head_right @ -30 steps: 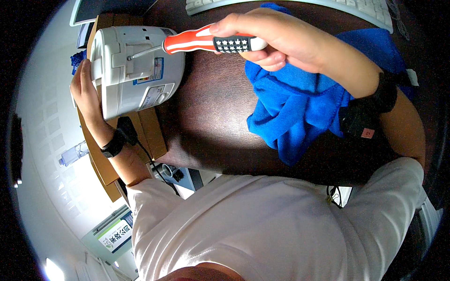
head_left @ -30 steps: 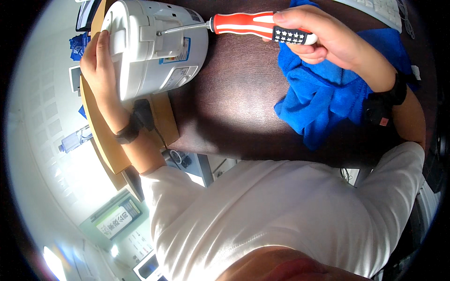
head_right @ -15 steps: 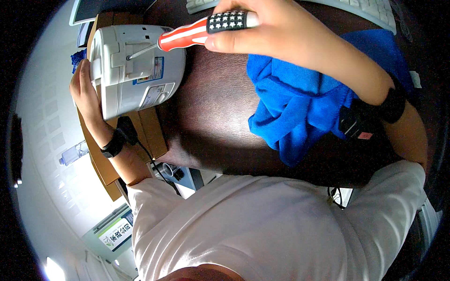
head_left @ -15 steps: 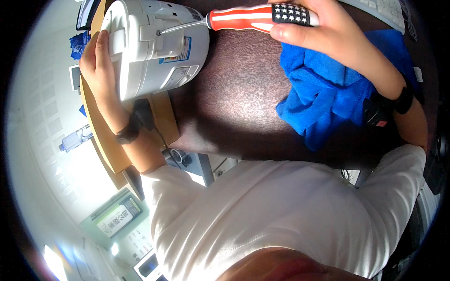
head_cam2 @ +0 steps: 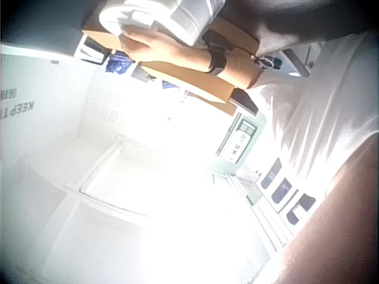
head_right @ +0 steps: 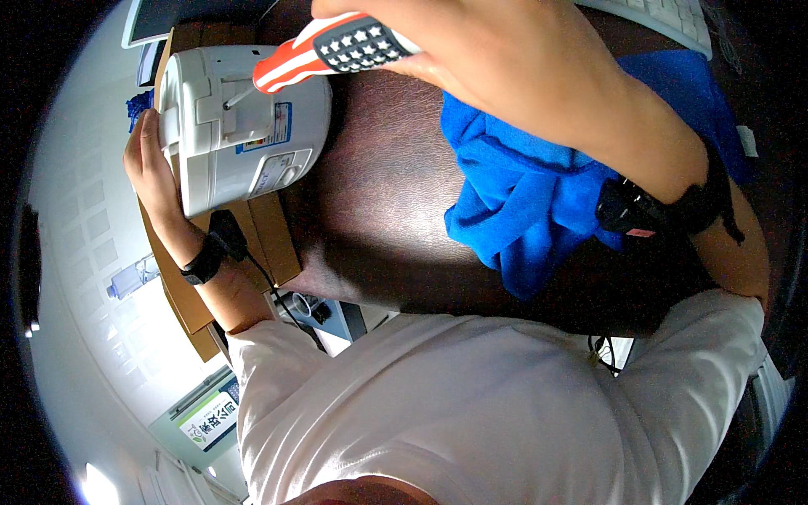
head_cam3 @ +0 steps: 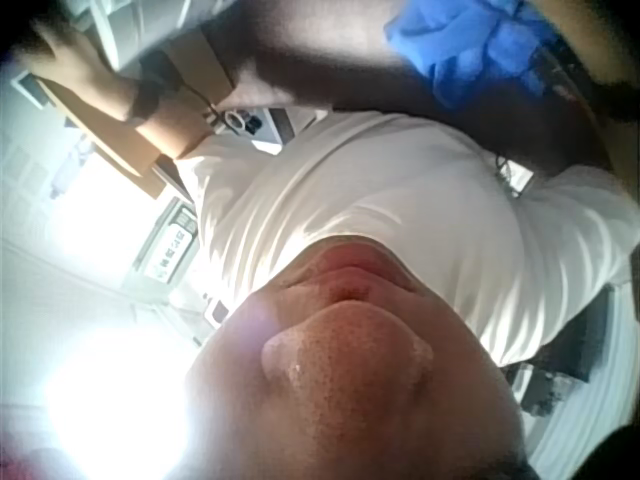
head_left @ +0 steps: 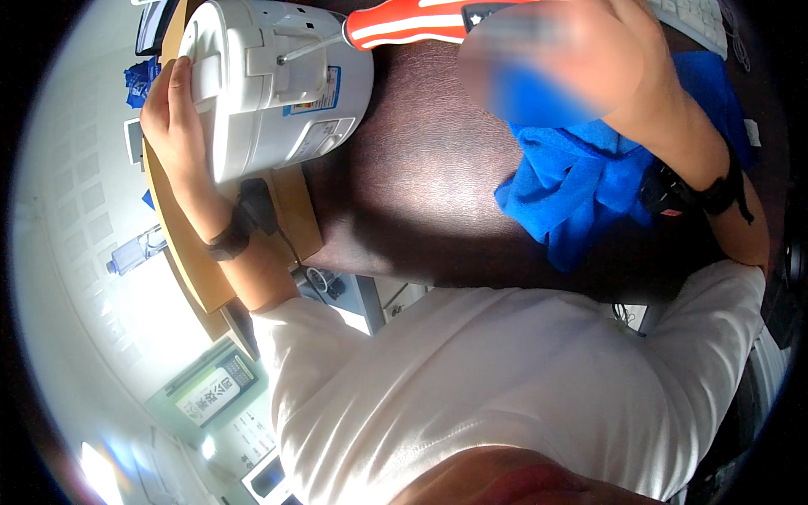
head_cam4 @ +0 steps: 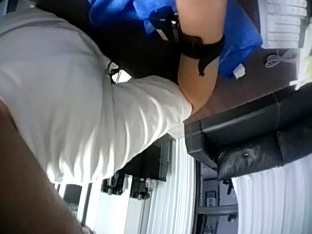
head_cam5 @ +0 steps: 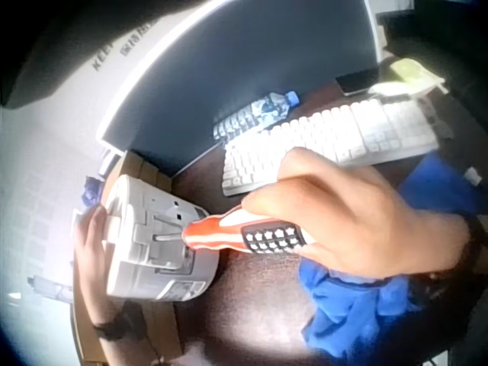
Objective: The person uses a screwdriver to remove screws from a white plastic bracket, then attaches the bracket to the bottom of a white appliance. The person then uses the screwdriver to fasten the bracket to the appliance with screws.
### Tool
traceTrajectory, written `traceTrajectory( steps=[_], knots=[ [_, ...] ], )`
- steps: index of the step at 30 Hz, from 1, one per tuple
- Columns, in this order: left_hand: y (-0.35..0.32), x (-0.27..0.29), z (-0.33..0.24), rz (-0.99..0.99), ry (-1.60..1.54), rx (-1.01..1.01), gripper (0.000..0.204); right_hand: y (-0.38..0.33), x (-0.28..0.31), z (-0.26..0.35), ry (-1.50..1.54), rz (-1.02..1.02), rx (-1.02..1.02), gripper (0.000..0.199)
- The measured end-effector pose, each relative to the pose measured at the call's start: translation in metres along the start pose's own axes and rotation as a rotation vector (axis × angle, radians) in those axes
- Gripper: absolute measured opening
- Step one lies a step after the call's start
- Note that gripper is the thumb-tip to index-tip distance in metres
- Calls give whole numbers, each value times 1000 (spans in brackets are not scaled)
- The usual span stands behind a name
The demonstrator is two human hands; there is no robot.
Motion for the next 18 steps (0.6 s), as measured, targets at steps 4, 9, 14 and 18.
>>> traceTrajectory(
  steps=[4, 9, 14, 18],
  knots=[
    [0, 0, 2, 8, 2, -9, 32, 11, 8, 14, 98, 6, -45, 38],
    [1, 0, 0, 12, -2, -10, 31, 0, -10, -7, 417, 94, -40, 29],
    [2, -2, -1, 22, 3, -11, 31, 15, 22, -1, 628, 289, -330, 22],
    [0, -1, 0, -4, -21, -36, 31, 17, 27, 11, 433, 303, -367, 22]
  ],
)
Point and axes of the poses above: each hand's wrist, its own y-axis towards the middle knuckle, its own x-axis out of the back of the hand, z = x × y, the point moved 2 cm from there along y, towards the middle knuckle, and after that the axes turned 8 degrees about -x, right-handed, at the moved point
